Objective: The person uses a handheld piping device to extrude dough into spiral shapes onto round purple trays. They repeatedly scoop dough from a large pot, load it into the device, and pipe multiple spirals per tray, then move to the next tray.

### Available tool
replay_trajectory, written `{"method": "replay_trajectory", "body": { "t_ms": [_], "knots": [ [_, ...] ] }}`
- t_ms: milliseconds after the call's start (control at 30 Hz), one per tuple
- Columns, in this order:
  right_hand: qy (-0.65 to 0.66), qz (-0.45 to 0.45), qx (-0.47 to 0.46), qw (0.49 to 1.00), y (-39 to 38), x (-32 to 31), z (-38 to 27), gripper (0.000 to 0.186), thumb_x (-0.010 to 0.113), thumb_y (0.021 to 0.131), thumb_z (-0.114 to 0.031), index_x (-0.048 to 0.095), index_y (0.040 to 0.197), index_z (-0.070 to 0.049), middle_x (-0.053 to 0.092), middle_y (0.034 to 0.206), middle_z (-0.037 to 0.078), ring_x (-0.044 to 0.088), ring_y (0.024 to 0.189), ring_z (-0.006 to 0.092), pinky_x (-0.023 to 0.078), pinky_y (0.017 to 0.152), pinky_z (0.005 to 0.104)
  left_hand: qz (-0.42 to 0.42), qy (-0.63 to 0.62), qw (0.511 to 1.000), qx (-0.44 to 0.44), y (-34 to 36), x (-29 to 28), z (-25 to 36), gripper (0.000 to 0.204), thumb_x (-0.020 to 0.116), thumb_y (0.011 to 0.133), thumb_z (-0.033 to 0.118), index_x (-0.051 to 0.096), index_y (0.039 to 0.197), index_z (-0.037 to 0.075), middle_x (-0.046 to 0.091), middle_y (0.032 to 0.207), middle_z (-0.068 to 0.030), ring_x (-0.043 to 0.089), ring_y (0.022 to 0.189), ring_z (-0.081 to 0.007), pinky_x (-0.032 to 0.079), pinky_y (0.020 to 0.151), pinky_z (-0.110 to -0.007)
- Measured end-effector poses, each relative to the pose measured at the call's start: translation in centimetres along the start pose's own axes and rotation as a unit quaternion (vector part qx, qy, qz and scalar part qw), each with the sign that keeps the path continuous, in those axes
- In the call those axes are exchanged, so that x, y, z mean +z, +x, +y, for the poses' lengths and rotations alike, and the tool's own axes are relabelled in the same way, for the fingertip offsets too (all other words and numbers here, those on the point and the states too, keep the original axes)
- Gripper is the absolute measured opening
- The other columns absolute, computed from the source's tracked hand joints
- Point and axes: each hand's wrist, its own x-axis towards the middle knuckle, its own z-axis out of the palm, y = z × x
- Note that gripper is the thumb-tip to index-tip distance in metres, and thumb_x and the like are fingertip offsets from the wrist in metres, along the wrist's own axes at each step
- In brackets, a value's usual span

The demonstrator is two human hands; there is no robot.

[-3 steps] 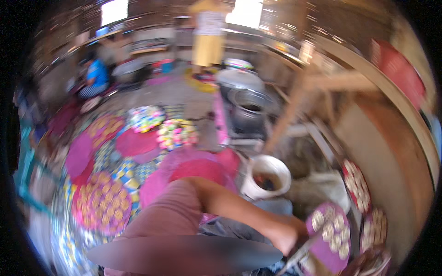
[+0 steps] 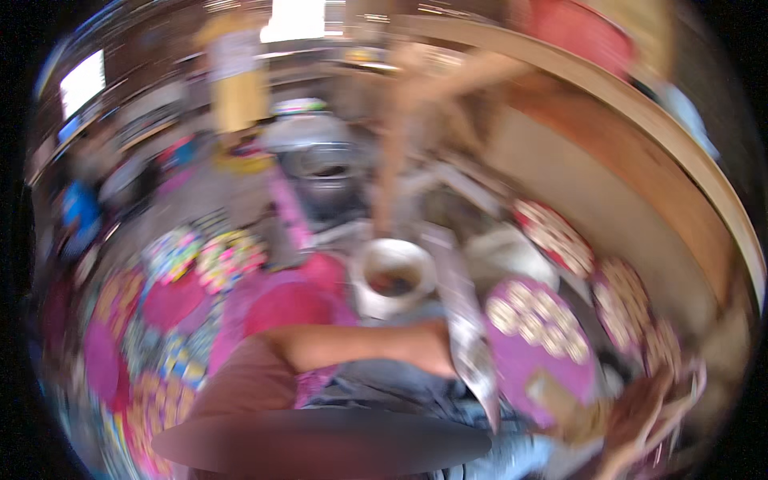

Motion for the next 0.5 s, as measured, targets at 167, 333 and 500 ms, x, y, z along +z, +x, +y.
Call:
{"method": "replay_trajectory", "body": {
  "t_ms": [167,333,500],
  "knots": [
    [0.207,0.159,0.025,0.965,-1.3,-7.6,2.3,0.034,0.055,0.098,-0.029,0.045,0.128,-0.016,0.037,0.059,-0.002,0.031,0.040,0.0072,0.027,0.032,0.0249,0.021,-0.506,0.835,-0.215,1.0,3.8,-3.3,0.031,0.063,0.086,0.009,0.061,0.116,0.003,0.066,0.104,-0.0068,0.063,0.093,-0.0158,0.049,0.086,-0.033],
    [0.301,0.365,0.105,0.875,-5.2,-8.2,2.5,0.015,0.050,0.101,-0.026,0.042,0.109,-0.016,0.045,0.071,-0.002,0.041,0.052,0.0078,0.038,0.046,0.0259,0.138,-0.656,0.724,-0.165,5.6,12.4,2.0,0.048,0.066,0.089,0.024,0.049,0.131,0.008,0.058,0.122,-0.0069,0.058,0.109,-0.0248,0.048,0.092,-0.047],
    [0.385,0.273,0.253,0.845,-14.6,-6.5,4.0,0.041,0.044,0.102,-0.038,0.035,0.132,-0.013,0.055,0.109,0.013,0.053,0.109,0.0297,0.039,0.098,0.0461,0.285,-0.618,0.730,-0.067,10.2,8.9,2.5,0.014,0.054,0.091,0.022,0.057,0.089,0.008,0.058,0.090,-0.0104,0.057,0.092,-0.0208,0.049,0.085,-0.038]
  ]
}}
